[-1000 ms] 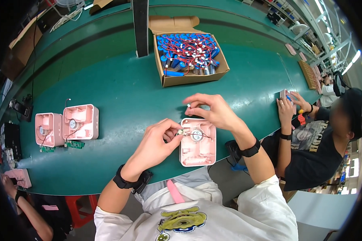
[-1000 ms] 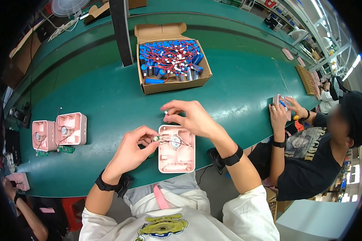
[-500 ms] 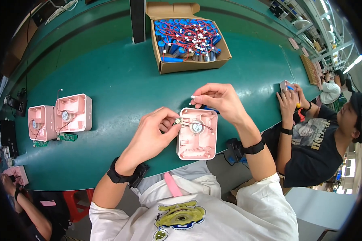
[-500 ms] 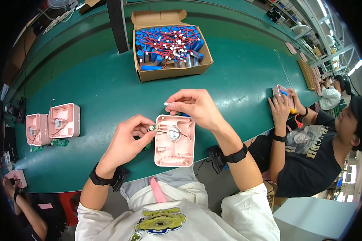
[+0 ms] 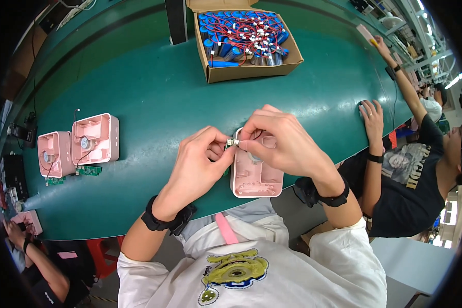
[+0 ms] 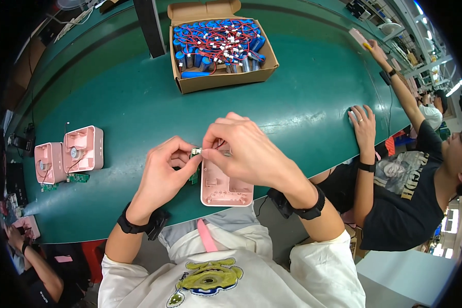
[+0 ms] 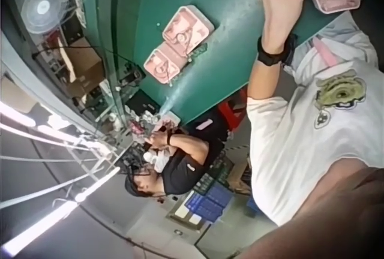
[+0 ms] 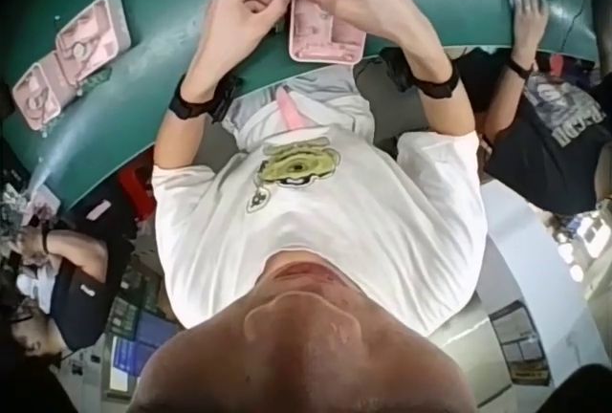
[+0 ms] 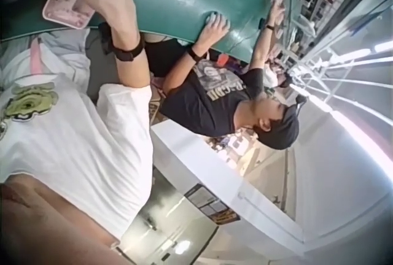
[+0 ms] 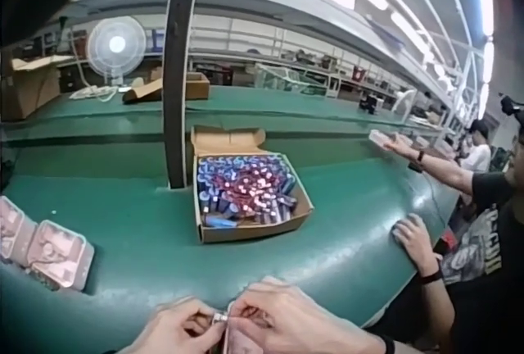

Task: Assembling small electronic components into pink plastic housings at a factory workbench.

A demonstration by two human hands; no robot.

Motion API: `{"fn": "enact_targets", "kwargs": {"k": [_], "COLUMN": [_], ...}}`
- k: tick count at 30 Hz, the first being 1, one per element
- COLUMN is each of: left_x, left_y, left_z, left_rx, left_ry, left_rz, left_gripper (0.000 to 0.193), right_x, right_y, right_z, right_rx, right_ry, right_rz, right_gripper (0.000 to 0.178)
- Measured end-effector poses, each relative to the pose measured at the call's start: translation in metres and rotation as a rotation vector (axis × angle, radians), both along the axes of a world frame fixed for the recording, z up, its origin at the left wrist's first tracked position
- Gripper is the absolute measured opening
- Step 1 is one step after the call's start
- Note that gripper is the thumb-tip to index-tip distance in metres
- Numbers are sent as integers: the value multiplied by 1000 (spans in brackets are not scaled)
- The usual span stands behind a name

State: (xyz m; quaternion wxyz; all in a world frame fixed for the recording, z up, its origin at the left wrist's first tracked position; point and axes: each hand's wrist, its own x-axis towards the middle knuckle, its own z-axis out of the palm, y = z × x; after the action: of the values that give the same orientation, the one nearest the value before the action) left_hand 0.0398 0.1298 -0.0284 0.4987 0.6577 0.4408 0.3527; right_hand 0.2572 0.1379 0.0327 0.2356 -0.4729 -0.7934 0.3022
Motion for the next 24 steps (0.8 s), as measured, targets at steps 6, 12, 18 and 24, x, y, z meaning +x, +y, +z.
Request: {"fn": "enact_targets", "kwargs": {"k": [6, 12, 18, 24], "left_x": [3, -4, -6, -4], "left_y": [-2, 1, -3, -1], "left_z": [2, 3, 9, 18], "left_rx": [83, 57, 116, 152], "left_ry": [39, 43, 111, 143], "left_rz": [52, 25, -26, -71], "left_gripper": [14, 11, 10, 12], "right_x": [-9, -15, -13, -8], "right_y": [-4, -14, -23, -27], "right_z": [-5, -26, -40, -43], "right_rx": [47, 535, 796, 944], "right_ry": [-69, -188, -241, -244], "right_rz": [-46, -44, 42, 64], "right_gripper": [9, 13, 19, 12]}}
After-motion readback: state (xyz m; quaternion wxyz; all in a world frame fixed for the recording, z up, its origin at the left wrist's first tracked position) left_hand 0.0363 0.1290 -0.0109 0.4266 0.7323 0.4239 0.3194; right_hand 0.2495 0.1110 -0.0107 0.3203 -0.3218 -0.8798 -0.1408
